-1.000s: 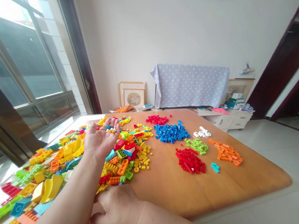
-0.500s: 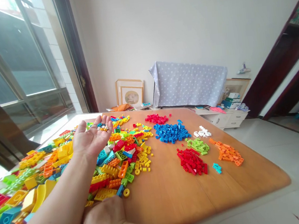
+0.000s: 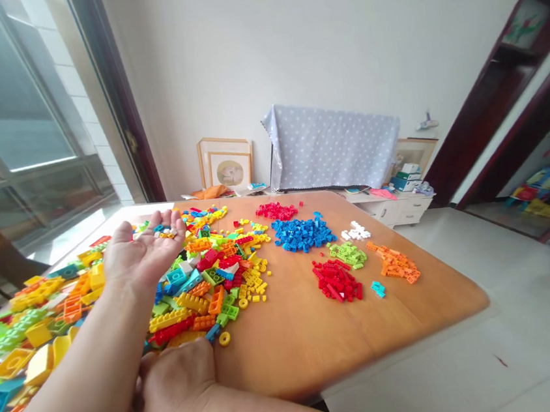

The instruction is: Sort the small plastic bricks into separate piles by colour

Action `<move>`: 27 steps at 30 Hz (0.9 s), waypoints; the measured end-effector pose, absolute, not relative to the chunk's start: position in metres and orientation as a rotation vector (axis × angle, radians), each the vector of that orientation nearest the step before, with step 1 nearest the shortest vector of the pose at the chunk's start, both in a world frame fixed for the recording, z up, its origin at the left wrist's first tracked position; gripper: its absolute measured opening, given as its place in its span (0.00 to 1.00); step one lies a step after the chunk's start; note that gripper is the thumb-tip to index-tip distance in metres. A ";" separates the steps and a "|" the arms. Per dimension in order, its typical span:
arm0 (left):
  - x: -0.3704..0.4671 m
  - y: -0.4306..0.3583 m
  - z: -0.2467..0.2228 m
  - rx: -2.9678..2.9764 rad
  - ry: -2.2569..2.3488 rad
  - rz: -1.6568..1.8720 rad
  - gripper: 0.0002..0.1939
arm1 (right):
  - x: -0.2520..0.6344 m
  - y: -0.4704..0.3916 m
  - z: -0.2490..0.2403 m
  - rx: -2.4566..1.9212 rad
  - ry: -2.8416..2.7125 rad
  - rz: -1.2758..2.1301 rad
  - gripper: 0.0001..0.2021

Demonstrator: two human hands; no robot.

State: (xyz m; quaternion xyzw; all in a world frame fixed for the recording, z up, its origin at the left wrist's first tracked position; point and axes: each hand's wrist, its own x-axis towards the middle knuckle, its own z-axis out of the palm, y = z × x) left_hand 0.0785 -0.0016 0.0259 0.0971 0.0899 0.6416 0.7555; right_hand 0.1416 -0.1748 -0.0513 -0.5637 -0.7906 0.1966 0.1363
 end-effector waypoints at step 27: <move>0.044 -0.001 0.034 0.161 0.192 1.466 0.21 | 0.130 -0.180 -0.059 -1.493 -2.205 0.517 0.11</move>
